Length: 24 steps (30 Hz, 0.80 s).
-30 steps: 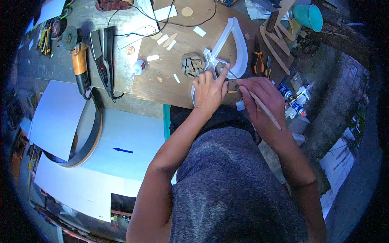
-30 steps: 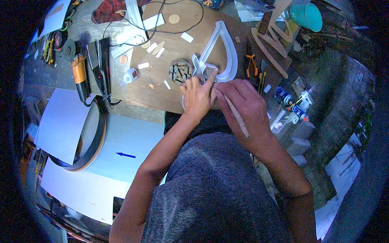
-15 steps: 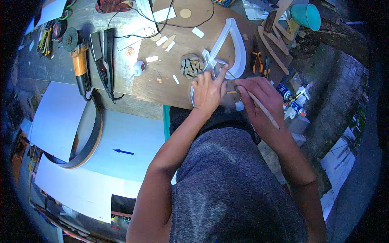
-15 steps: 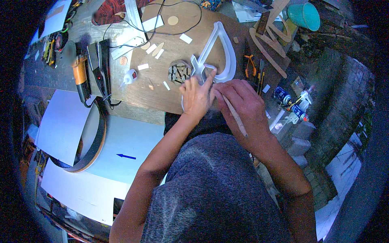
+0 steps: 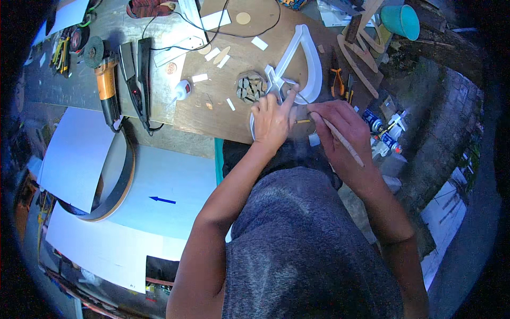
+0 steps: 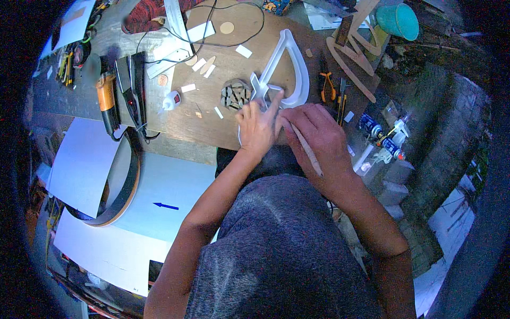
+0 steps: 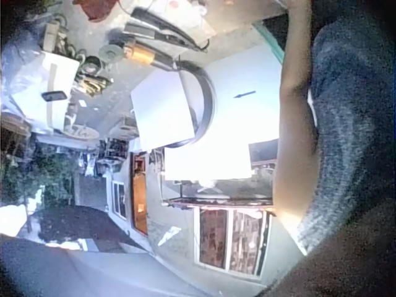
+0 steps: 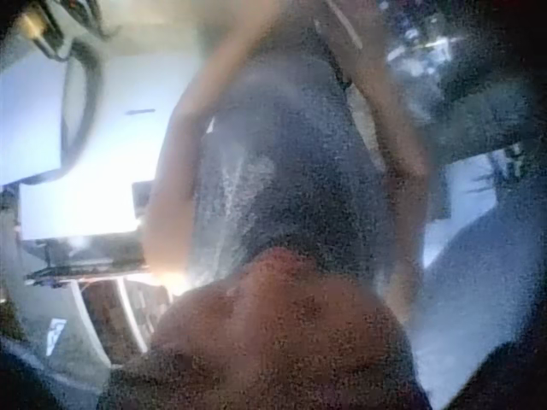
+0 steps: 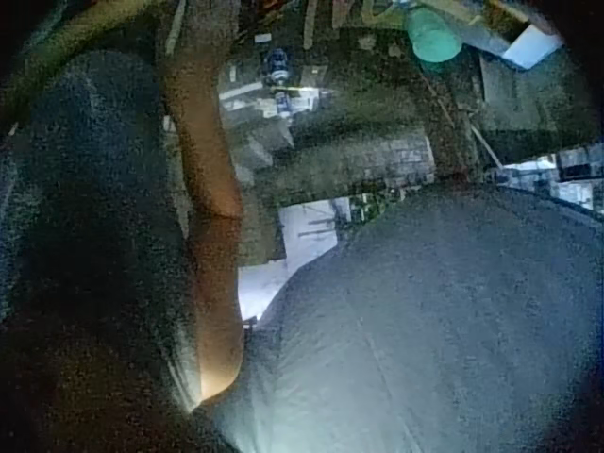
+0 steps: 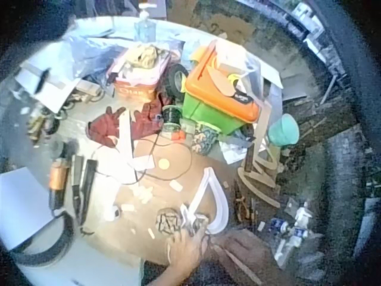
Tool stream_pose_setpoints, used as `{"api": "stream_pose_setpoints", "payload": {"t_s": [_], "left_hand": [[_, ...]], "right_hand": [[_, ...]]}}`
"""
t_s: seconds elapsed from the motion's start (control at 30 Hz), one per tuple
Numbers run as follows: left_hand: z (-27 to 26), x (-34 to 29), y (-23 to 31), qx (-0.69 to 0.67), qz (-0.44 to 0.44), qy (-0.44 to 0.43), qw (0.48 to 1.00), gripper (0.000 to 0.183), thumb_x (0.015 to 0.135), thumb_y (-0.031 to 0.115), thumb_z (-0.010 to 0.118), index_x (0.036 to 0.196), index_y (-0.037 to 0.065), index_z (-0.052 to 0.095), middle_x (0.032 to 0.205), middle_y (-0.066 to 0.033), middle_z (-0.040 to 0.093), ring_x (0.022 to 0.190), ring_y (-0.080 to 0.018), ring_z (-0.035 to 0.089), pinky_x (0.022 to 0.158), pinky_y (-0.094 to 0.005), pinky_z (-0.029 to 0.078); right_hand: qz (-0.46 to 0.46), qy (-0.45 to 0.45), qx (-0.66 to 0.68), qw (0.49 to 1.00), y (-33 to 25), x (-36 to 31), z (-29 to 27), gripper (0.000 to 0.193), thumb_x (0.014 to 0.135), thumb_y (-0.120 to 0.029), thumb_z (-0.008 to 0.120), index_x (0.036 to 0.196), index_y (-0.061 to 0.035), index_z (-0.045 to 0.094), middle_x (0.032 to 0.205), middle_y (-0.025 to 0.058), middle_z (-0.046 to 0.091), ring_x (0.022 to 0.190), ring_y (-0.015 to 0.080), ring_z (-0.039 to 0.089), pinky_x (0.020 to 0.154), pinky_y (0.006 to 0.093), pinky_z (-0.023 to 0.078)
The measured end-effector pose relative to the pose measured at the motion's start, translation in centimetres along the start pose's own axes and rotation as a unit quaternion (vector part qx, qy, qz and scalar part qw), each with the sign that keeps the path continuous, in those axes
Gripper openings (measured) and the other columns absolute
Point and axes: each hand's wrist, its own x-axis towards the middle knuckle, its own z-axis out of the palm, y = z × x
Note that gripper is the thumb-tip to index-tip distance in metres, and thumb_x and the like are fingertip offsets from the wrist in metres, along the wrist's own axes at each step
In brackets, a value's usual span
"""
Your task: The recorder is assembling a 3D sign letter and finishing other sign components using tools like a utility knife and blowtorch.
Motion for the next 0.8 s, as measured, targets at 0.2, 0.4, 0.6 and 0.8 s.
{"api": "stream_pose_setpoints", "payload": {"t_s": [0.2,0.4,0.6,0.8], "left_hand": [[-0.3,0.2,0.2,0.010,0.000,0.000,1.000,0.059,0.085,0.032,0.066,0.142,0.030,0.051,0.092,-0.0098,0.049,0.089,-0.0284,0.048,0.080,-0.0432,0.036],[-0.8,-0.1,0.2,0.015,0.020,-0.005,1.000,0.060,0.084,0.030,0.068,0.141,0.029,0.052,0.097,-0.0109,0.051,0.093,-0.0288,0.048,0.083,-0.0432,0.037],[-2.1,-1.1,0.1,0.021,0.051,-0.025,0.998,0.064,0.083,0.027,0.070,0.143,0.027,0.050,0.106,-0.0132,0.052,0.102,-0.0307,0.048,0.089,-0.0448,0.037],[-3.7,-2.9,0.8,0.053,0.045,-0.060,0.996,0.060,0.084,0.023,0.069,0.142,0.024,0.051,0.113,-0.0155,0.051,0.108,-0.0324,0.047,0.091,-0.0473,0.036]], "right_hand": [[0.001,0.028,-0.006,1.000,-0.8,-0.2,-1.3,0.017,0.087,-0.003,0.064,0.104,0.0007,0.064,0.097,0.0162,0.064,0.090,0.0341,0.064,0.079,0.0404,0.053],[0.094,0.131,0.073,0.984,-2.5,-3.9,-6.8,0.018,0.098,-0.006,0.054,0.110,0.0014,0.066,0.099,0.0118,0.069,0.090,0.0184,0.067,0.082,0.0316,0.053],[0.059,0.223,0.125,0.965,-1.0,-9.5,-10.1,0.024,0.100,-0.006,0.050,0.117,0.0046,0.062,0.110,0.0201,0.068,0.097,0.0244,0.068,0.088,0.0358,0.054],[-0.040,0.219,0.407,0.886,2.7,-15.3,-9.5,0.035,0.104,-0.018,0.043,0.121,0.0079,0.058,0.120,0.0291,0.063,0.107,0.0351,0.066,0.097,0.0492,0.050]]}}
